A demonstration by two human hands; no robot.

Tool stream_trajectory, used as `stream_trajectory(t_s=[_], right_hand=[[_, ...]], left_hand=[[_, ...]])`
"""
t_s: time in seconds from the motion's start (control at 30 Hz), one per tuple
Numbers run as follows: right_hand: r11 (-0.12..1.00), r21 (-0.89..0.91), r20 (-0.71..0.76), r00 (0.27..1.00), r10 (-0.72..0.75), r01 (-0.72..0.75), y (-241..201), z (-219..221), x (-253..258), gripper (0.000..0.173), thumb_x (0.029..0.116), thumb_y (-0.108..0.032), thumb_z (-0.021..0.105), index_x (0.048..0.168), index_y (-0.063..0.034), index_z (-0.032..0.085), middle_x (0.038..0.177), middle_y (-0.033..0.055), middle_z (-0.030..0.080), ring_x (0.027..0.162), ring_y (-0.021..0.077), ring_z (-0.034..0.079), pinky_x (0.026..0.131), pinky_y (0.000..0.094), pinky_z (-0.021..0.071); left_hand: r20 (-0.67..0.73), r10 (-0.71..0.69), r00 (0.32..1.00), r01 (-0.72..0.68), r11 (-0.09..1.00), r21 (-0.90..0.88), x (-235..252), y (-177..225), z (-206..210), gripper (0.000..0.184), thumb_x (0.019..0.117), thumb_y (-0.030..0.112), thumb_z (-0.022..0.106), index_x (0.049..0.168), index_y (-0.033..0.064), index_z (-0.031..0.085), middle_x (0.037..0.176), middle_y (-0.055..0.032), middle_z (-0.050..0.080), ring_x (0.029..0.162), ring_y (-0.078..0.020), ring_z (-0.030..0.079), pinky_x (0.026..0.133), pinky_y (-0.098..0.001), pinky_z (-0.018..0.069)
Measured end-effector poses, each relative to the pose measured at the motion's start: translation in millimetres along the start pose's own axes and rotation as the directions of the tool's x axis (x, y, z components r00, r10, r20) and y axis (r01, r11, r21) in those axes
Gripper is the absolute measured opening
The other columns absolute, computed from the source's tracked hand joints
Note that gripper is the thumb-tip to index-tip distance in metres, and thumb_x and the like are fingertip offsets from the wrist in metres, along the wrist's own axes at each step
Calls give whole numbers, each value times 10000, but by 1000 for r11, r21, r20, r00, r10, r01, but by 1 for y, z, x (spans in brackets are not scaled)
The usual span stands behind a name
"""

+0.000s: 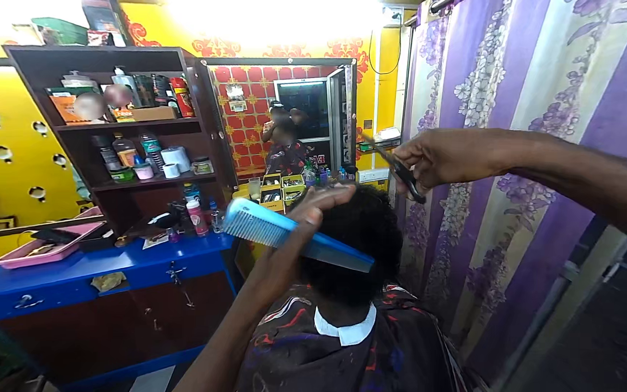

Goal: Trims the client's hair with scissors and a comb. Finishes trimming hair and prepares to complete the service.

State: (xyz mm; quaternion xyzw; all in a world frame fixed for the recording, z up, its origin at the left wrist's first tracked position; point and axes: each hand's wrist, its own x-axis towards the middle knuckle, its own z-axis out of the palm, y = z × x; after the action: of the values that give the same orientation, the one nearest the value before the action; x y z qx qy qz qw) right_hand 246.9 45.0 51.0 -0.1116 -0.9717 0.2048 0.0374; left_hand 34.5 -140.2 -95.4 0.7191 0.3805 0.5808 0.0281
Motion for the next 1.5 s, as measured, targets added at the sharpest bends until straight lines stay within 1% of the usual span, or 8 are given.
stream_trajectory(t_s=[0.27, 0.43, 0.57, 0.67, 0.83, 1.0, 1.13, 1.5], right_hand=[[629, 601, -516, 841, -164, 492, 17, 36, -14, 299, 871, -28, 375, 1060, -123, 587, 1022, 27, 683, 927, 101, 670, 818, 245, 560], [726, 277, -329, 772, -544, 630, 42, 72, -18, 310, 961, -473, 670, 1086, -191, 698, 848, -95, 650, 729, -6, 614, 596, 164, 530], [523, 213, -179, 559, -810, 825, 72, 102, -13, 250, 1004, -288, 644, 946, -52, 702, 819, 34, 666, 745, 72, 605, 646, 234, 479], [376, 183, -144, 403, -904, 908, 94, 102, -11, 307, 1057, -294, 557, 935, -39, 677, 762, 63, 634, 708, 151, 590, 678, 313, 469], [231, -600, -159, 169, -973, 766, 167, 101, -11, 249, 1065, -171, 459, 1218, -164, 656, 815, 15, 649, 681, 180, 559, 647, 323, 436], [46, -849, 29, 133, -991, 526, 208, 115, 13, 295, 1042, -68, 431, 1237, -74, 653, 778, 53, 608, 647, 201, 562, 606, 325, 450], [21, -900, 13, 76, -997, 436, 194, 114, 45, 277, 1040, -52, 446, 1231, -59, 647, 749, 59, 581, 619, 196, 527, 581, 324, 413], [-62, -875, -10, -147, -989, 480, 143, 69, 132, 247, 1006, -30, 500, 1156, -46, 696, 750, 69, 599, 651, 215, 574, 606, 337, 441]], left_hand=[[-412, 33, 911, -64, 996, -63, 31, 71, 7, 811, 1066, 377, -100, 1413, 20, 540, 1541, -103, 488, 1445, -267, 432, 1197, -396, 349], [-428, 69, 901, 37, 972, 234, 31, 76, 72, 740, 1087, 531, 131, 1292, 77, 679, 1458, -66, 592, 1459, -277, 426, 1238, -431, 315], [-452, -15, 892, 191, 918, 347, 24, 63, 123, 790, 1041, 656, 157, 1306, 140, 693, 1514, -26, 546, 1519, -259, 329, 1282, -473, 182], [-581, 97, 808, 169, 907, 385, 2, 60, 139, 759, 969, 755, 292, 1429, 224, 580, 1537, 15, 516, 1472, -225, 405, 1232, -427, 301], [-745, 356, 564, 449, 624, 639, -115, 46, 152, 348, 1057, 512, 458, 1279, 300, 622, 1292, 149, 652, 1269, -79, 577, 1096, -320, 459], [-622, -233, 748, 660, 366, 656, -159, 10, 200, 325, 961, 285, 702, 1218, 87, 723, 1309, -239, 634, 1223, -379, 606, 1021, -570, 487], [-639, -93, 764, 645, 158, 748, -143, -20, 217, 402, 925, 486, 708, 1270, 279, 692, 1426, -394, 455, 1367, -526, 440, 1132, -662, 338], [-492, 93, 865, 488, 69, 870, -70, -34, 147, 520, 940, 691, 546, 1381, 426, 618, 1357, -59, 662, 1332, -305, 565, 1149, -752, 237]])
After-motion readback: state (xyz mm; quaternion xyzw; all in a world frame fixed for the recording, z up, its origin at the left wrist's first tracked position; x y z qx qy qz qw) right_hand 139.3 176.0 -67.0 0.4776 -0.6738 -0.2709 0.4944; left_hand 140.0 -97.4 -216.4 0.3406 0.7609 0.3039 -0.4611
